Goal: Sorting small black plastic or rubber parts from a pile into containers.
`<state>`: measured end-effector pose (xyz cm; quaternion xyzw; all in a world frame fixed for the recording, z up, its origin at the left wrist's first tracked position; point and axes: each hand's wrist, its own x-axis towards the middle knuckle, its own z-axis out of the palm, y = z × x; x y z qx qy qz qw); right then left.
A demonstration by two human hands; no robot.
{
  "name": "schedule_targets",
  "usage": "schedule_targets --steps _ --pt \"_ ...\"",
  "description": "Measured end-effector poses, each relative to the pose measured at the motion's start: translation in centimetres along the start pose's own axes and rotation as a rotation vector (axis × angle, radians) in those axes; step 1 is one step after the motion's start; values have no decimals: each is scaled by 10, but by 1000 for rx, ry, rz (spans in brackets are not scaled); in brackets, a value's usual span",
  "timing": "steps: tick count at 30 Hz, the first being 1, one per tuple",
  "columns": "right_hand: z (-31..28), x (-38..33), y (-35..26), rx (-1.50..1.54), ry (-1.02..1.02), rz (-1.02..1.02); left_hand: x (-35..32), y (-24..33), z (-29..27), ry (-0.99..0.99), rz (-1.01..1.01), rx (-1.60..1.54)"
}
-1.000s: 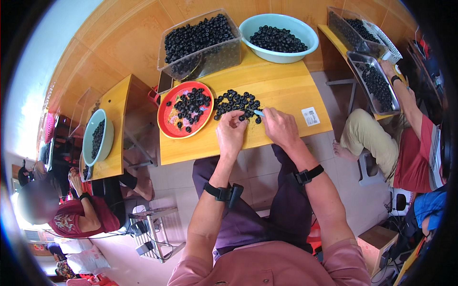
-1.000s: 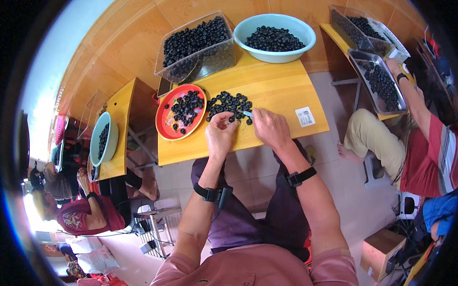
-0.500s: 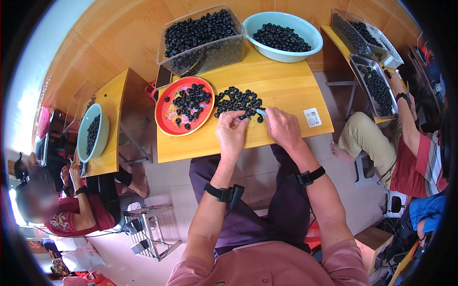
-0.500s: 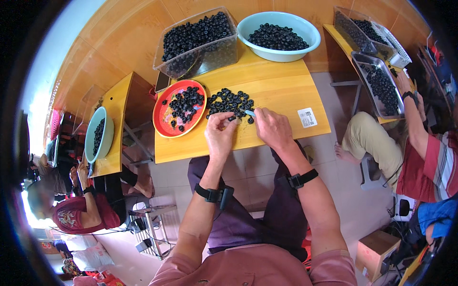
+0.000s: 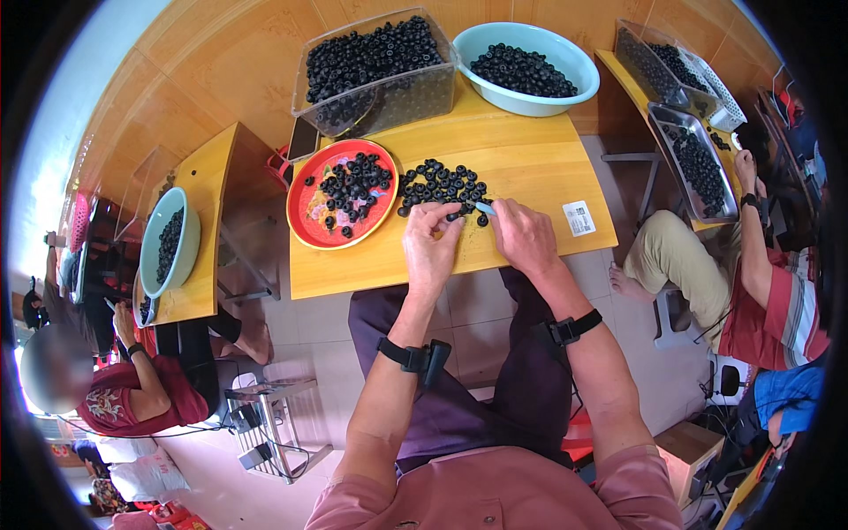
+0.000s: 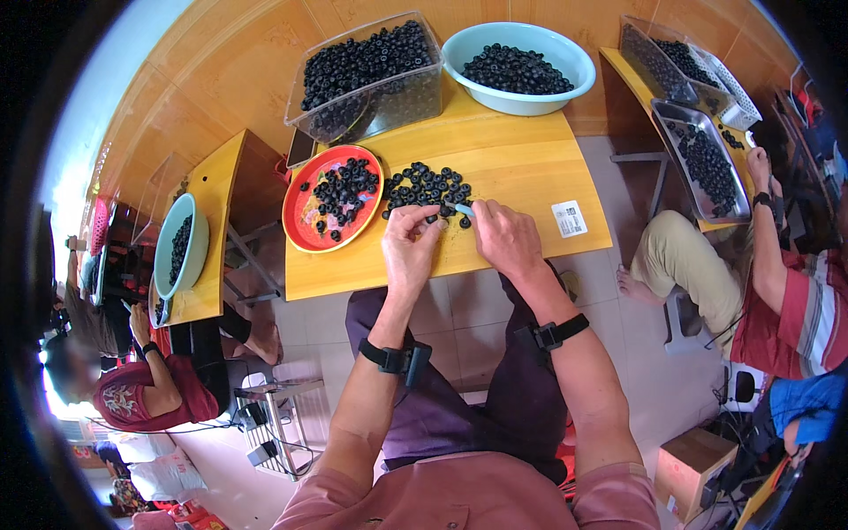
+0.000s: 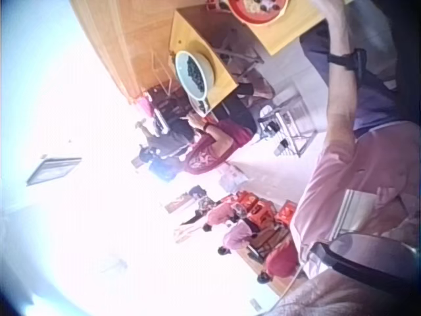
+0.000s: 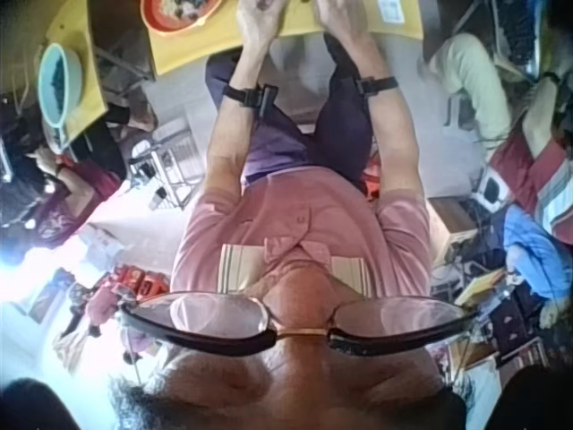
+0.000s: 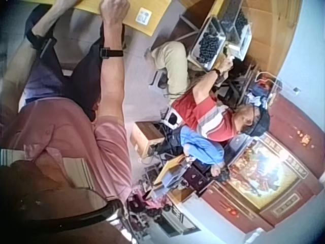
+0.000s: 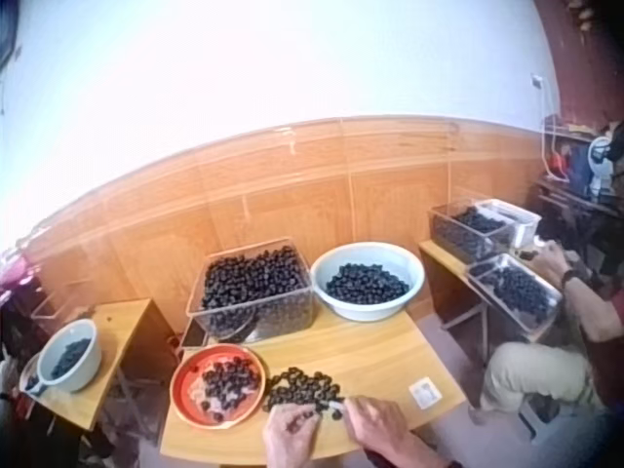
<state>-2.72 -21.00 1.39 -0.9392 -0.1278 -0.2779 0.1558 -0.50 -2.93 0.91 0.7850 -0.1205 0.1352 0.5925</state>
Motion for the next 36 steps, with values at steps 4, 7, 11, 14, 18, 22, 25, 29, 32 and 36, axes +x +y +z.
schedule_targets --steps 4,7,11,14,18,22,25,29,32,36 --pt "-1 -1 0 -2 4 -5 0 -1 4 15 35 -34" --pt "-3 0 -1 11 -7 -26 0 1 3 -11 -68 -21" --pt "-7 0 -3 61 49 -113 1 3 3 -27 -72 -40" --pt "-7 1 -4 62 34 -127 0 3 3 -75 -128 -35" --pt "-8 2 -5 64 21 -140 0 -2 5 -32 -99 -90" --pt "-7 1 -5 57 21 -131 -1 -1 5 -35 -113 -123" --pt "-6 2 -5 58 23 -132 1 -1 4 -41 -127 -157" --pt "-6 1 -3 74 29 -139 2 3 3 -88 -209 -208" --pt "-3 2 0 63 31 -98 1 3 2 -92 -228 -299" --pt "-2 2 -3 50 32 -81 0 -3 -1 -84 -232 -415"
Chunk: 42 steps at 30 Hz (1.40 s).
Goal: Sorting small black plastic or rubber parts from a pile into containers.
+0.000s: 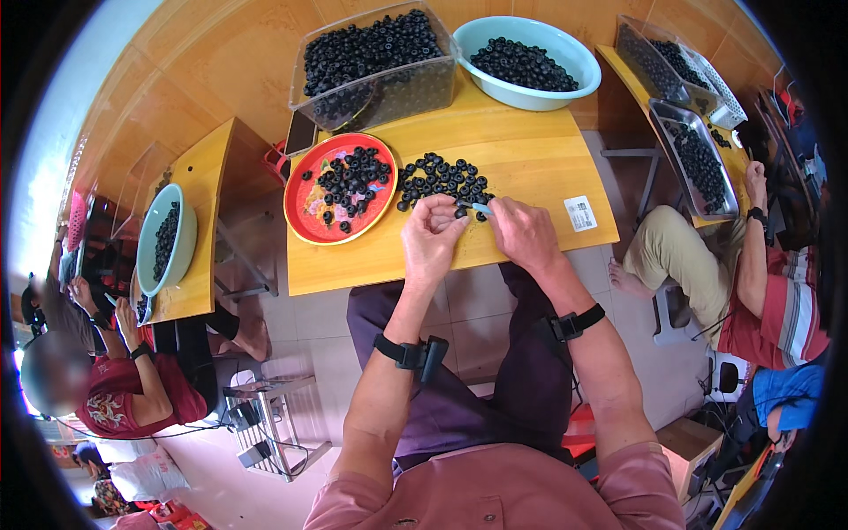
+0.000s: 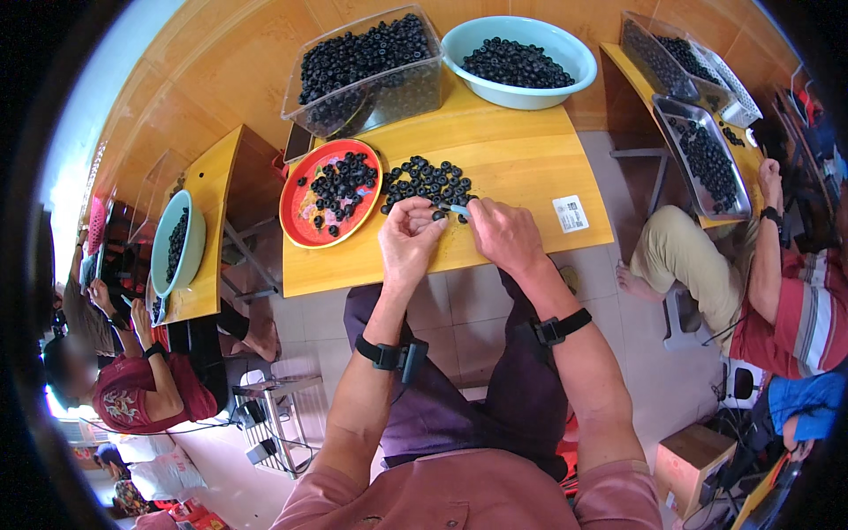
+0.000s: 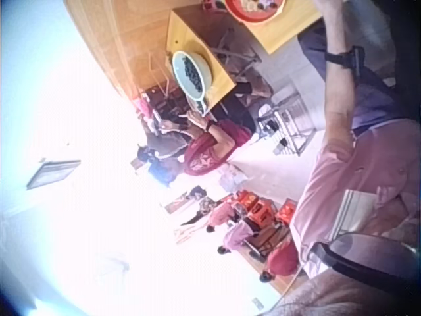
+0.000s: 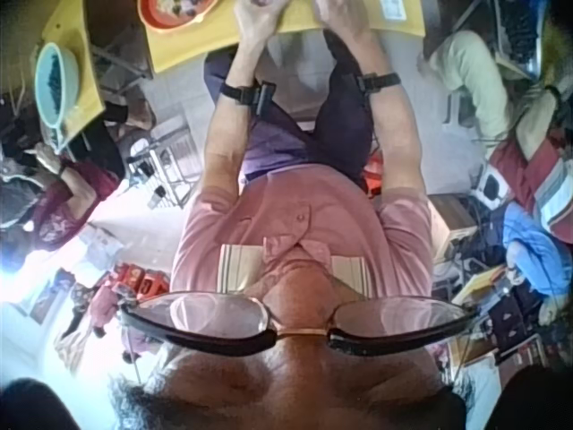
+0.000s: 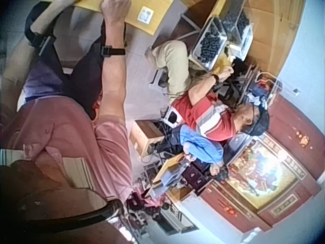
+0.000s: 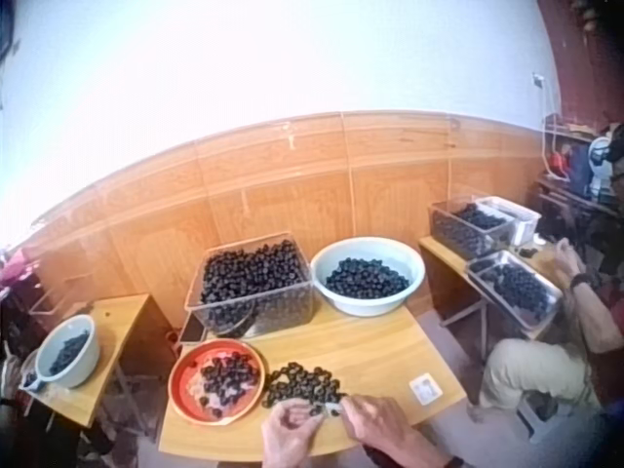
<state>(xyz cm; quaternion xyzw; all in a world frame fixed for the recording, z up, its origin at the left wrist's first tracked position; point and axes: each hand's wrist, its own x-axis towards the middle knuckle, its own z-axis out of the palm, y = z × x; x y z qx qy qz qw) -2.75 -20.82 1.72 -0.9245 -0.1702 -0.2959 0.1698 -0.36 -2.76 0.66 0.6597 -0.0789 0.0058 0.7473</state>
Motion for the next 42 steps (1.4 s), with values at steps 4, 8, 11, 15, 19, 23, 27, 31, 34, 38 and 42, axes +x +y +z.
schedule_targets --steps 4,8,11,15,19,23,27,31,34,38,42 --pt "-3 -1 0 23 1 -20 1 2 4 16 17 114" --pt "-5 0 -2 28 2 -49 1 2 3 20 18 164" --pt "-4 0 -1 30 -2 -62 1 3 3 18 13 175" --pt "-4 0 -1 19 -12 -67 0 4 4 22 12 199" --pt "-4 0 -1 29 -13 -61 0 1 3 19 18 167" --pt "-5 2 -2 40 -7 -59 1 -4 0 10 33 79" --pt "-1 0 2 -30 -42 25 1 -3 -3 -31 10 -79" --pt "-1 0 2 -38 -32 16 -1 0 -1 -55 -5 -88" --pt "-1 -2 3 -45 -44 23 -1 2 -2 -77 -35 -57" --pt "-1 -1 1 -54 -37 40 -1 1 -3 -72 14 16" --pt "-1 -2 2 -53 -24 41 -2 3 -2 -58 41 64"
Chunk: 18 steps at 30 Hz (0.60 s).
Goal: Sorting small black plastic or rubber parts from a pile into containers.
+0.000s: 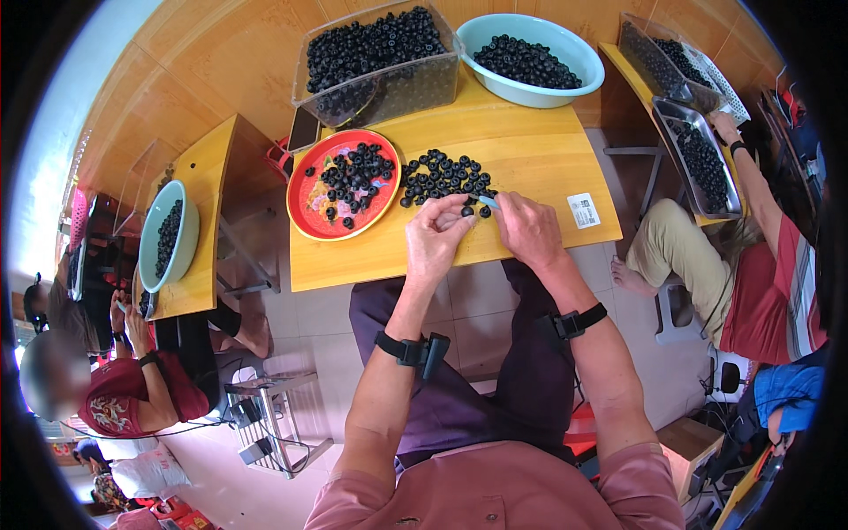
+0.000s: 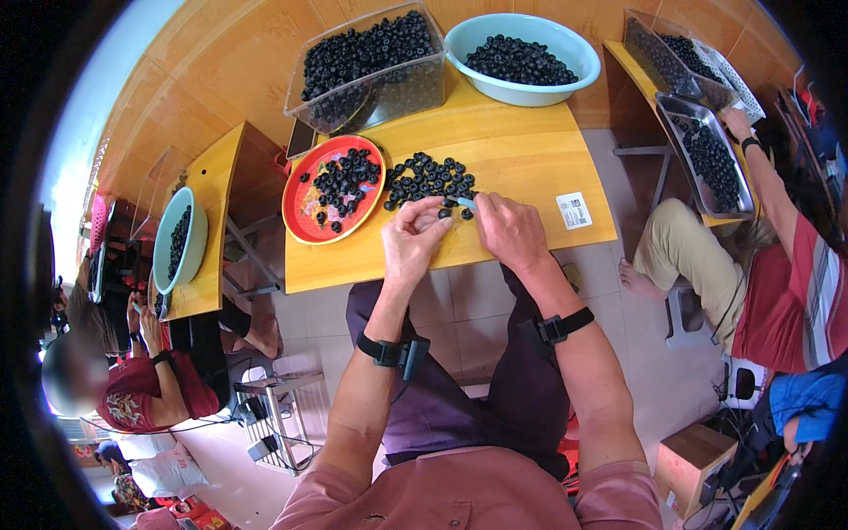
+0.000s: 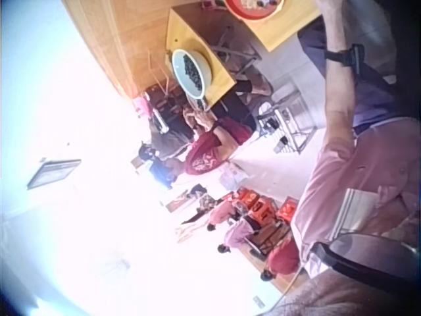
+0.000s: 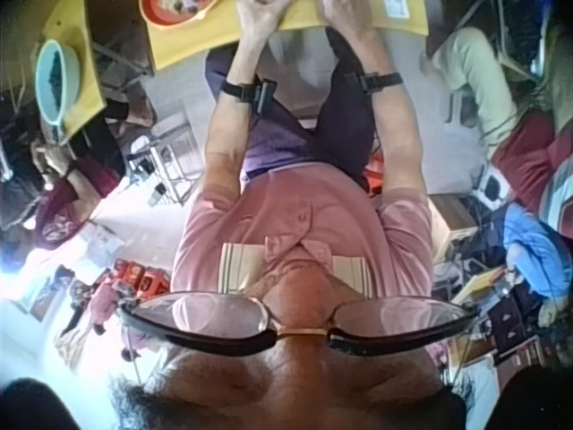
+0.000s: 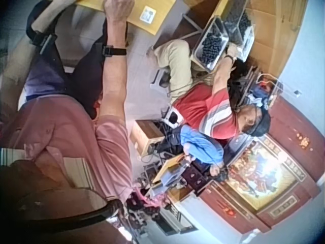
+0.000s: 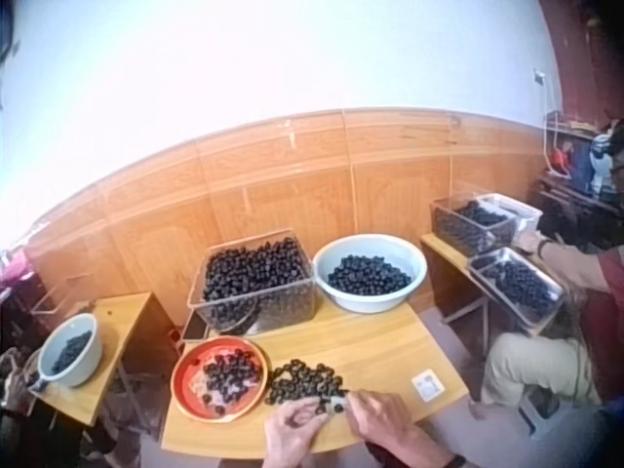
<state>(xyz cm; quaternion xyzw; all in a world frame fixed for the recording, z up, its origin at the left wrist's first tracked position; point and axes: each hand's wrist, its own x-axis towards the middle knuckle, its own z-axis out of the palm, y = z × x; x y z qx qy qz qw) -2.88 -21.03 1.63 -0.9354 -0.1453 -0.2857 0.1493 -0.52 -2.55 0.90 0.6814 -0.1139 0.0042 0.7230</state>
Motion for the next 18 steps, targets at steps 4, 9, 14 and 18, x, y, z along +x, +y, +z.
schedule_targets --steps 4,9,14,18 --pt "3 0 1 -1 3 -1 0 1 -4 -6 41 106" --pt "3 -3 2 19 30 16 -1 0 -1 -25 47 37" --pt "3 -2 1 19 22 18 0 -9 0 -14 94 -14" --pt "4 -2 1 4 24 8 0 -10 -2 28 -84 2"
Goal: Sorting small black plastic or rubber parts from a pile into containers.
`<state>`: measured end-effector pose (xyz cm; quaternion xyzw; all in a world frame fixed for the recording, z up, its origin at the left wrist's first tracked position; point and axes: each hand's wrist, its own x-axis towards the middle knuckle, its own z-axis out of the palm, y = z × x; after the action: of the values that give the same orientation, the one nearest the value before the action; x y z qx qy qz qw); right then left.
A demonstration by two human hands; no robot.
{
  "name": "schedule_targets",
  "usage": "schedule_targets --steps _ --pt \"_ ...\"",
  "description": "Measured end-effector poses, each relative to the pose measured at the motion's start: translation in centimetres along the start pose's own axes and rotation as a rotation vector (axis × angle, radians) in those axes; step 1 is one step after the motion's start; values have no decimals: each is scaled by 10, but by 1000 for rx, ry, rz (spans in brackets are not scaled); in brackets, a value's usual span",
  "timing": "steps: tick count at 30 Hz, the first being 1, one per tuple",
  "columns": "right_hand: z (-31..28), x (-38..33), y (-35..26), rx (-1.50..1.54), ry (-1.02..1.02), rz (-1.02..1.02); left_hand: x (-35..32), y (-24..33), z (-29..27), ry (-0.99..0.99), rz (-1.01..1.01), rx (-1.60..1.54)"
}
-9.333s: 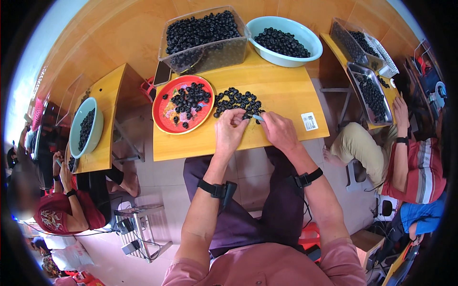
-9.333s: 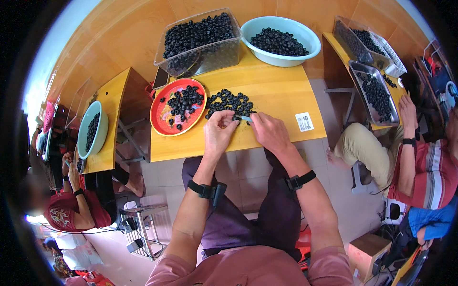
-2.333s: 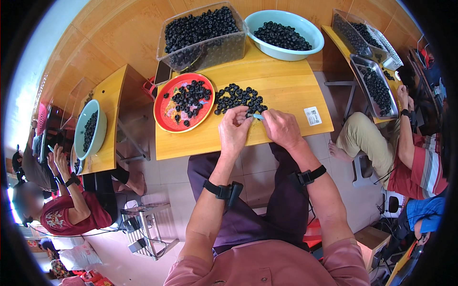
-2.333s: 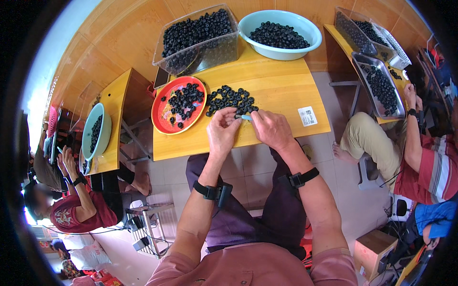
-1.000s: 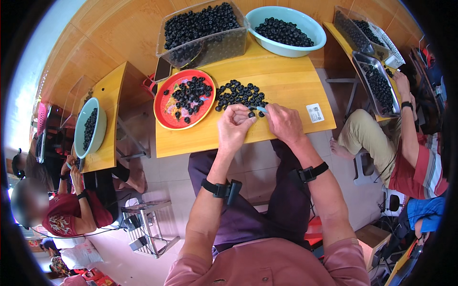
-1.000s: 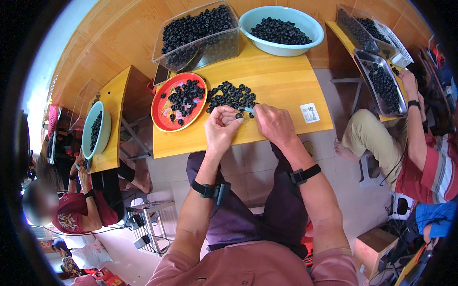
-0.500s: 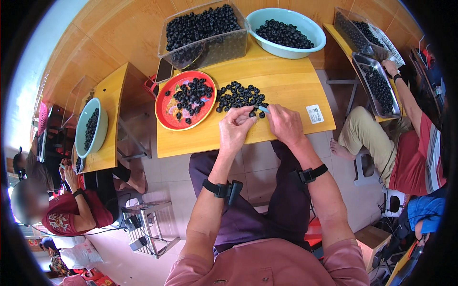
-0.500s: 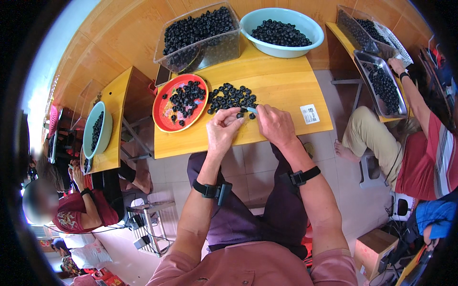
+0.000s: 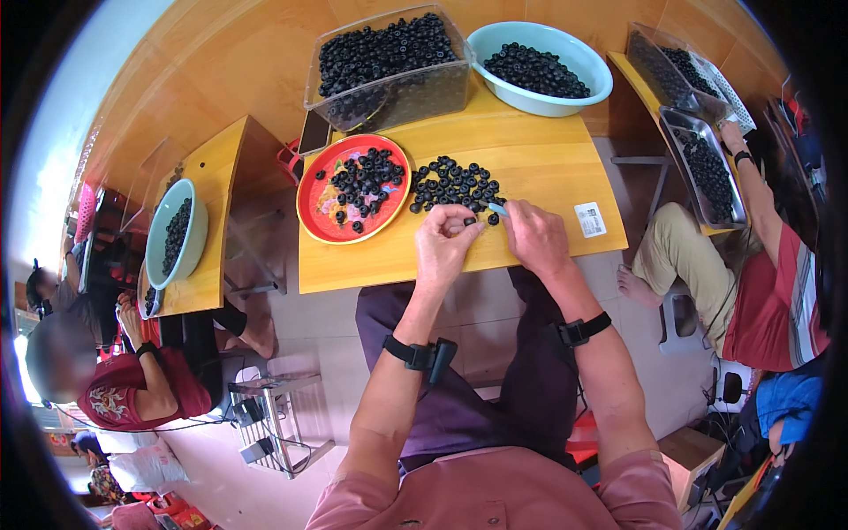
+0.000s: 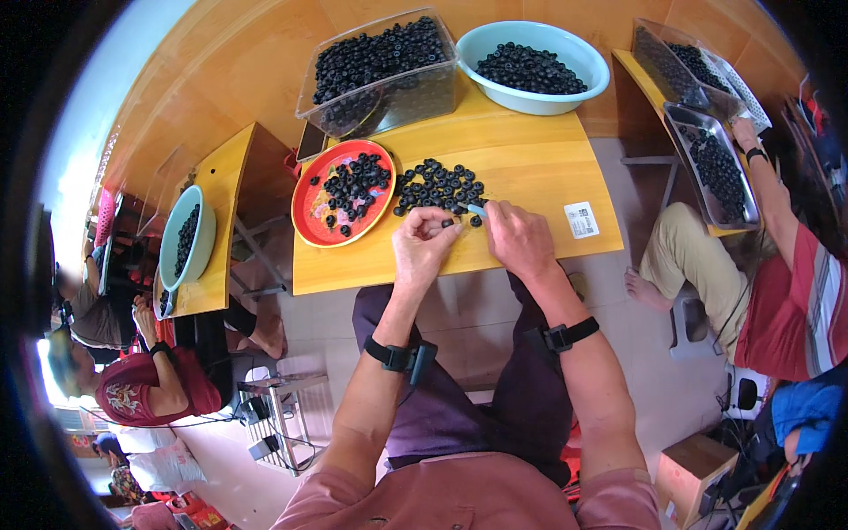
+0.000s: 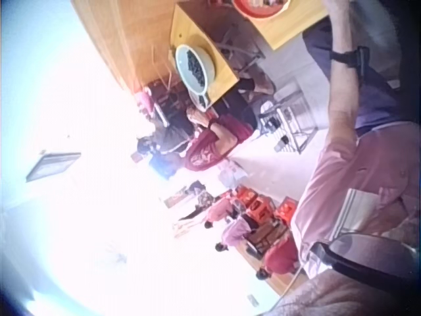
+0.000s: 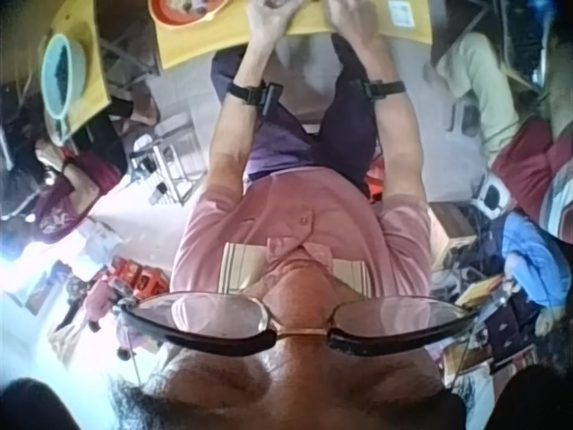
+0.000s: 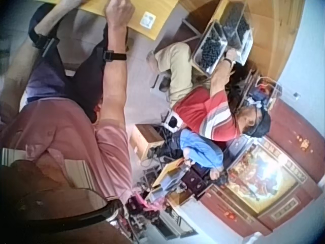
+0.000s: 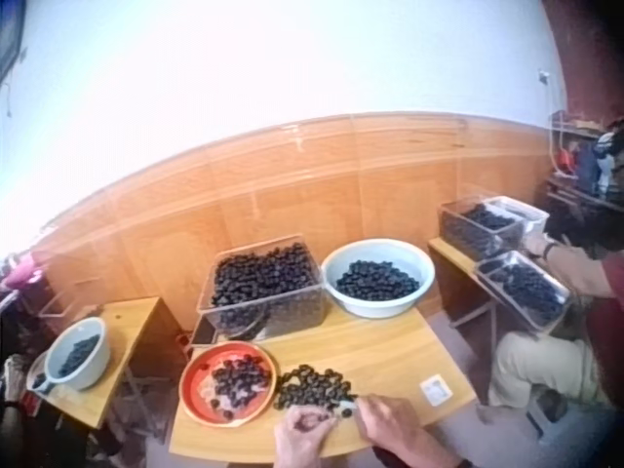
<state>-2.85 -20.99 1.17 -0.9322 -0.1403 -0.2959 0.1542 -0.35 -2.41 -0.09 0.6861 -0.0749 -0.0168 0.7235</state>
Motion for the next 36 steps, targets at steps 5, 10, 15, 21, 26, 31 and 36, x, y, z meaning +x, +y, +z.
schedule_targets --steps 5,10,15,21,26,31,36 --pt "-3 1 0 -3 -3 -1 -2 11 8 11 -51 -3" --pt "-1 1 1 -3 -7 -11 0 9 6 86 247 167" --pt "-2 0 1 10 4 -19 -1 13 5 105 -75 199" --pt "-5 2 -2 22 11 -59 -1 10 11 174 211 194" --pt "-7 3 -4 49 23 -87 -2 5 13 147 192 224" --pt "-9 4 -5 54 14 -91 -2 6 14 159 198 229" --pt "-9 5 -5 48 -4 -89 -3 6 13 163 218 253"
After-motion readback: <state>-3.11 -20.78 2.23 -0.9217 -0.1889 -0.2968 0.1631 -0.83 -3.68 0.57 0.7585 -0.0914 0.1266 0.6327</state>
